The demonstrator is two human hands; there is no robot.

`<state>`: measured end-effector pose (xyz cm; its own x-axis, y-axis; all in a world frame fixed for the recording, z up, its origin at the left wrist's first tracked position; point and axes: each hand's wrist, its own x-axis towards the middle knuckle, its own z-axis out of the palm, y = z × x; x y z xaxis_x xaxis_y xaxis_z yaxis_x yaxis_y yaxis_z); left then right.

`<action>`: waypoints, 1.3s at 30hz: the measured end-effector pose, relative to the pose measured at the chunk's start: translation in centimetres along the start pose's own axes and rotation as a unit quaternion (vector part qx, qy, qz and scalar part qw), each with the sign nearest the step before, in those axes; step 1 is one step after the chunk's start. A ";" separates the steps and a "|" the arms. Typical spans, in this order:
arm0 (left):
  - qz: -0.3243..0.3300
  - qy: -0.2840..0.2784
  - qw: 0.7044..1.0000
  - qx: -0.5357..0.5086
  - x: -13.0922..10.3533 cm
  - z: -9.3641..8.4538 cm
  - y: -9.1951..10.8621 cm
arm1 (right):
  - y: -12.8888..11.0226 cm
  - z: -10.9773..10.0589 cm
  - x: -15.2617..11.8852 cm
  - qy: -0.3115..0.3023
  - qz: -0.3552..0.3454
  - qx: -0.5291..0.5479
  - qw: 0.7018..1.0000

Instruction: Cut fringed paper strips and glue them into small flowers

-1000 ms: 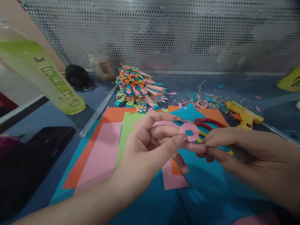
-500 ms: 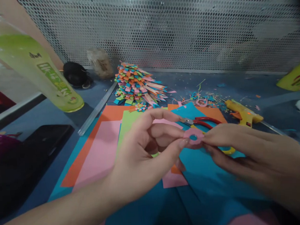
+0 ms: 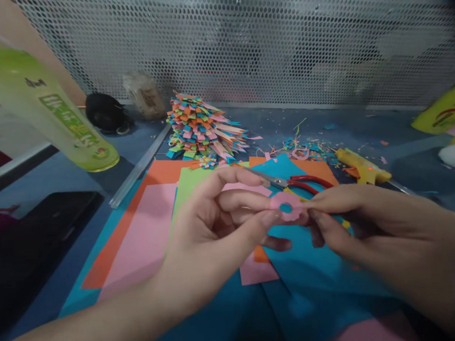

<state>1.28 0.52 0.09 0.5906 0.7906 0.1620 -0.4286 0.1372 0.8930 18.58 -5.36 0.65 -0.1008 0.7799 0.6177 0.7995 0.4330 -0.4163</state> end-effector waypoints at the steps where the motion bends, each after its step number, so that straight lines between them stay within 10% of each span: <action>1: 0.000 0.001 1.000 -0.007 0.1 -0.1 0.0 | 0.0 0.0 0.0 0.004 0.011 0.024 1.000; 16: 0.059 0.002 0.991 0.122 -0.5 -0.4 0.2 | 0.4 -1.1 0.4 -0.088 -0.050 -0.040 0.994; 23: 0.143 -0.035 0.936 0.320 -0.8 -0.6 0.1 | 0.7 -0.3 0.6 -0.147 -0.115 -0.081 0.979; 39: 0.115 -0.043 0.952 0.281 -1.0 -0.1 -0.1 | 0.6 -0.2 0.3 -0.074 -0.087 -0.081 0.990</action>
<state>0.62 -0.25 -0.18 0.5886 0.7064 0.3932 -0.1350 -0.3937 0.9093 19.13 -5.00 0.71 -0.3221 0.7622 0.5615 0.8452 0.4987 -0.1923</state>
